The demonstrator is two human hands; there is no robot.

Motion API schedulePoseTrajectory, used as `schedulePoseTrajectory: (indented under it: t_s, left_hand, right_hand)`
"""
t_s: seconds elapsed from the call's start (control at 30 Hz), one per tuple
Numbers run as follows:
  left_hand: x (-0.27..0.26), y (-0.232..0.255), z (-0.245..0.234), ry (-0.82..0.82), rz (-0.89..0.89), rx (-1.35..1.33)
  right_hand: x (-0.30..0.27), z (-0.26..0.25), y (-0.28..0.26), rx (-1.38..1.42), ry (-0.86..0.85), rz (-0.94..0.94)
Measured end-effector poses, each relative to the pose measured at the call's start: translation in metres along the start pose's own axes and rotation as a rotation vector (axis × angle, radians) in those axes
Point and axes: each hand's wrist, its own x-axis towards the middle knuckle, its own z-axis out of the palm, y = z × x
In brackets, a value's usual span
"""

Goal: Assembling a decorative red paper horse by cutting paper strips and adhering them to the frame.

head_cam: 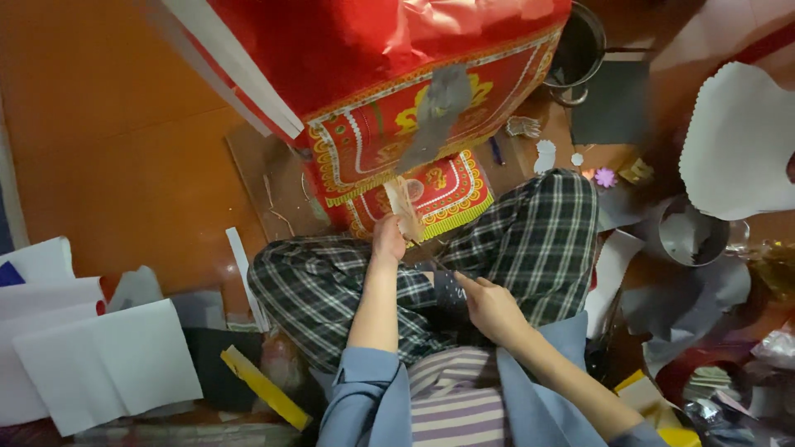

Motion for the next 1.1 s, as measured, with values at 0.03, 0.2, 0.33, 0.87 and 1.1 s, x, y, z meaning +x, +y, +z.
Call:
schedulePoseTrajectory:
  t_s: [0.03, 0.2, 0.33, 0.87, 1.1]
  left_hand:
    - [-0.044, 0.025, 0.035, 0.055, 0.039, 0.069]
    - [0.025, -0.01, -0.007, 0.019, 0.042, 0.014]
    - [0.06, -0.028, -0.024, 0.065, 0.011, 0.012]
    - [-0.073, 0.021, 0.003, -0.028, -0.148, -0.033]
    - [-0.165, 0.105, 0.013, -0.194, 0.183, 0.374]
  right_hand:
    - [0.002, 0.002, 0.001, -0.003, -0.025, -0.016]
    - [0.01, -0.128, 0.013, 0.068, -0.09, 0.246]
    - [0.081, -0.191, 0.097, -0.131, 0.315, 0.329]
    - [0.084, -0.097, -0.078, -0.248, 0.362, -1.102]
    - [0.083, -0.168, -0.122, -0.069, 0.214, -0.945]
